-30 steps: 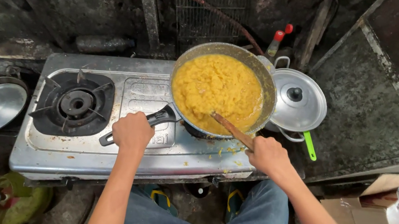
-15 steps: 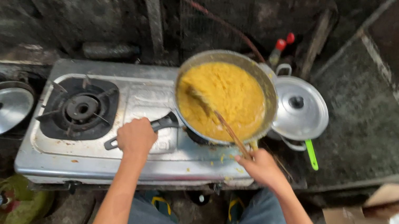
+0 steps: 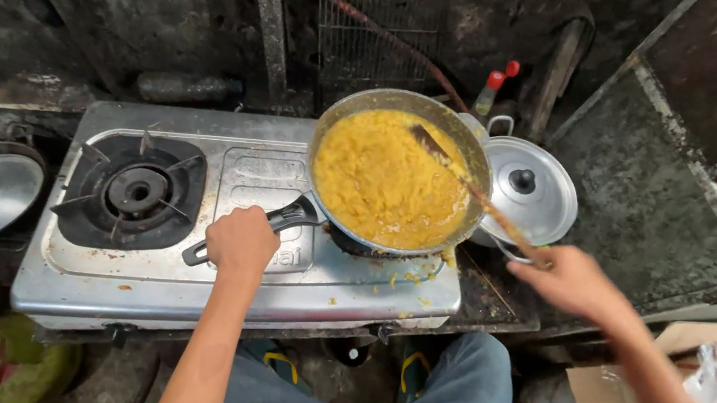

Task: Stirring a thick yellow mixture in a pan on a gas stove using a wooden spatula

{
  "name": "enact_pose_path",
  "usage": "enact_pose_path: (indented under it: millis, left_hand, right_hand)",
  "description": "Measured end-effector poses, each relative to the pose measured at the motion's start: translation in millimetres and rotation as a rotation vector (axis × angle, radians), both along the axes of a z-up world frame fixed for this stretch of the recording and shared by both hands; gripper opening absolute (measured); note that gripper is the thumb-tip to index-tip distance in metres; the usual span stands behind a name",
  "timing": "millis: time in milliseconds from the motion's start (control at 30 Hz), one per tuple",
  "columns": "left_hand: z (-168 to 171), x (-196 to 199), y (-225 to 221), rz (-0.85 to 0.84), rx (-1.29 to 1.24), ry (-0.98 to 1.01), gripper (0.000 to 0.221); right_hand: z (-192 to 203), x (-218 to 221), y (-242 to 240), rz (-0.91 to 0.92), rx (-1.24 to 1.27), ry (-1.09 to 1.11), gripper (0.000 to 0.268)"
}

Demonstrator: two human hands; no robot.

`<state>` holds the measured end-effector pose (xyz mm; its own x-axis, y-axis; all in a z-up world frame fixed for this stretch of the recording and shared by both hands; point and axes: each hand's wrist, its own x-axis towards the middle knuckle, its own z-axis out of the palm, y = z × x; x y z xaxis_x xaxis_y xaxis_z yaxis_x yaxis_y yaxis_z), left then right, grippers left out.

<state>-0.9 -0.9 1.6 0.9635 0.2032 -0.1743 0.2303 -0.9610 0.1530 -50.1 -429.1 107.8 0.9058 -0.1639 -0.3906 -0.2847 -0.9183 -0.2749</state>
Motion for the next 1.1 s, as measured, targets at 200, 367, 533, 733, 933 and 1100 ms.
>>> enact_pose_path:
  millis: [200, 367, 533, 733, 933, 1100]
  left_hand:
    - [3, 6, -3, 0.02, 0.049, 0.173, 0.012]
    - [2, 4, -2, 0.014, 0.04, 0.14, 0.017]
    - [2, 6, -1, 0.016, 0.038, 0.15, 0.015]
    - [4, 1, -1, -0.019, 0.008, 0.005, 0.016]
    - [4, -2, -3, -0.029, 0.018, 0.011, 0.018]
    - [9, 0, -3, -0.021, 0.026, 0.001, 0.017]
  right_hand:
    - [54, 14, -19, 0.209, -0.741, 0.16, 0.045]
    - [38, 21, -35, 0.411, -0.951, 0.079, 0.019]
    - [2, 21, -15, 0.544, -0.93, 0.045, 0.019]
    - [-79, 16, -15, 0.632, -0.798, -0.283, 0.008]
    - [-118, 9, 39, 0.486, -0.589, -0.261, 0.02]
    - [-115, -4, 76, 0.266, -0.35, -0.15, 0.038]
